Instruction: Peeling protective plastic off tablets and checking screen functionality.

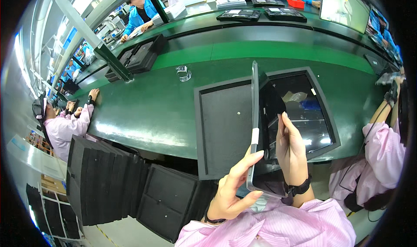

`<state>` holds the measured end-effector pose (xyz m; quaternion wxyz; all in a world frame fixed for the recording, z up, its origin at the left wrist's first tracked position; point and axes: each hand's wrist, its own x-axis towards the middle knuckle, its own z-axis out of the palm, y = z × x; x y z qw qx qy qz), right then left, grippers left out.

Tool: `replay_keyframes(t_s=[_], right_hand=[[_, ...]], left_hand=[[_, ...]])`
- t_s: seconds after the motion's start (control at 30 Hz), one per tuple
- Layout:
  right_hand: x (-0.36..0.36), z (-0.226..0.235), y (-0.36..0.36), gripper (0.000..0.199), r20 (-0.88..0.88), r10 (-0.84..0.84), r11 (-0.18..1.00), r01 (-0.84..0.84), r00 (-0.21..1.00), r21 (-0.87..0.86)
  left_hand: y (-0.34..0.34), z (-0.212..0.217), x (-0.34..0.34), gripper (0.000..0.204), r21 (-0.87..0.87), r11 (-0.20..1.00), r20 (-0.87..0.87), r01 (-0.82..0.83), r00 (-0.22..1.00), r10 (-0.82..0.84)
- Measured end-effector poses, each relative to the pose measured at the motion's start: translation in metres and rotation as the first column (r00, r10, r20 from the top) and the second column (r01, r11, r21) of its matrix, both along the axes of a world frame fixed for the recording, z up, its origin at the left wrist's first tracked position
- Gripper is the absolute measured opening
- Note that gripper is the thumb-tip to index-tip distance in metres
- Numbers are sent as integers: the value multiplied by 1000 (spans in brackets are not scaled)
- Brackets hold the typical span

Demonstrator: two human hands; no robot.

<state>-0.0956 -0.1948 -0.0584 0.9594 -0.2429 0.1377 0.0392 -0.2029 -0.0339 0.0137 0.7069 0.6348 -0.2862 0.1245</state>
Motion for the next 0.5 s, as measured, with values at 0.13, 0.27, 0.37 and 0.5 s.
replay_keyframes(t_s=[0.13,0.27,0.37,0.5], right_hand=[[-6,35,12,13,-13,-56,991,57,998,125],[-2,30,8,14,-28,-44,998,43,999,-41],[-1,30,8,13,-29,-35,999,34,999,-25],[-5,30,8,13,23,-21,1000,21,1000,-9]], left_hand=[[-1,0,1,62,-18,1000,-9,-25,1000,25],[-3,1,1,60,5,998,-5,-57,998,58],[-2,-1,0,56,-37,997,-13,-71,997,71],[-4,-1,-3,50,-123,989,-56,-79,996,73]])
